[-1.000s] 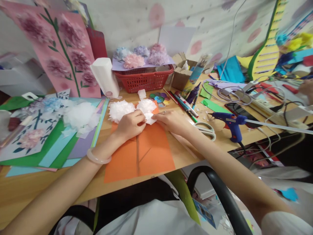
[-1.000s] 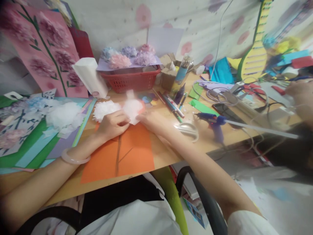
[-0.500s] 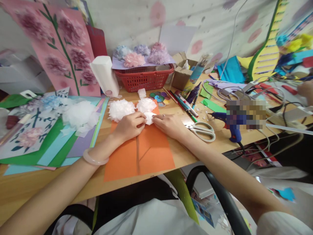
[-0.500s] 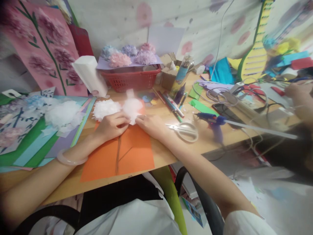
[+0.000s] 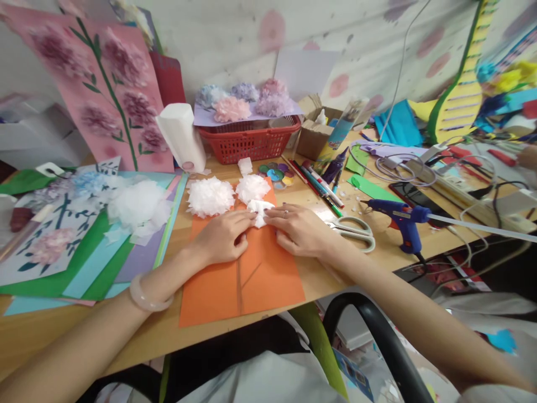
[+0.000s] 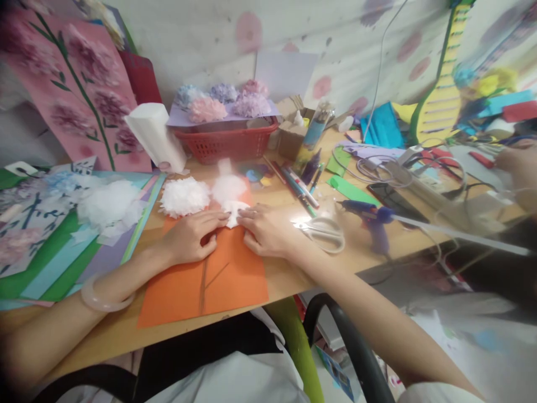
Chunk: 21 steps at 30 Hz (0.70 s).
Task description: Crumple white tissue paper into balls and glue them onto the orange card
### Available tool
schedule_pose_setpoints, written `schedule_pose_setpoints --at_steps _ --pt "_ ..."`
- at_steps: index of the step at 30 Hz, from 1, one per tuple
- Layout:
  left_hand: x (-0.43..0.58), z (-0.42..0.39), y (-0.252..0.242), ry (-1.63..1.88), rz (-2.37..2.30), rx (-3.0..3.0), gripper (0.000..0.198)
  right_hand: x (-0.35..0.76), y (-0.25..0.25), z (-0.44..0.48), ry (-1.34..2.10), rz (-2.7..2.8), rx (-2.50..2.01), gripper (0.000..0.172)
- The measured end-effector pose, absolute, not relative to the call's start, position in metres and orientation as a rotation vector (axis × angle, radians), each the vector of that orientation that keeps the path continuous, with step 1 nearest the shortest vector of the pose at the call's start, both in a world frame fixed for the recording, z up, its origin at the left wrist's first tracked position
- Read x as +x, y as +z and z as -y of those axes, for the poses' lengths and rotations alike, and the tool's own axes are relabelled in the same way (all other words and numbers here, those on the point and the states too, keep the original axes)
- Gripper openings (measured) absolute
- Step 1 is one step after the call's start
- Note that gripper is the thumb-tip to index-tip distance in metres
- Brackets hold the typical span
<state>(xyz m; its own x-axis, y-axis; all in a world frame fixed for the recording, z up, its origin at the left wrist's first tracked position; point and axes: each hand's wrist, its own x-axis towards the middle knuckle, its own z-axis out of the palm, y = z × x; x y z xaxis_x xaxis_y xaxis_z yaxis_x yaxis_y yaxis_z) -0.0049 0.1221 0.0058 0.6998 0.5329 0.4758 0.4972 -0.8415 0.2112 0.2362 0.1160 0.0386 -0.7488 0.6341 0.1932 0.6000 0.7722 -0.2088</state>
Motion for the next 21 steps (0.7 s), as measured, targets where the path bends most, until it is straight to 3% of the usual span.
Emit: schedule_pose_setpoints --at_steps 8,15,21 --pt "-0.011 -0.121 0.009 0.771 -0.932 2.789 0.050 0.247 0.028 -0.127 0.448 2.382 -1.112 0.029" --pt "0.003 -0.123 0.006 0.502 -0.973 2.846 0.055 0.239 0.028 -0.124 0.359 2.538 -0.958 0.046" --pt "0.005 -0.116 -0.001 0.560 -0.948 2.902 0.048 0.236 0.036 -0.116 0.311 2.650 -1.001 0.050"
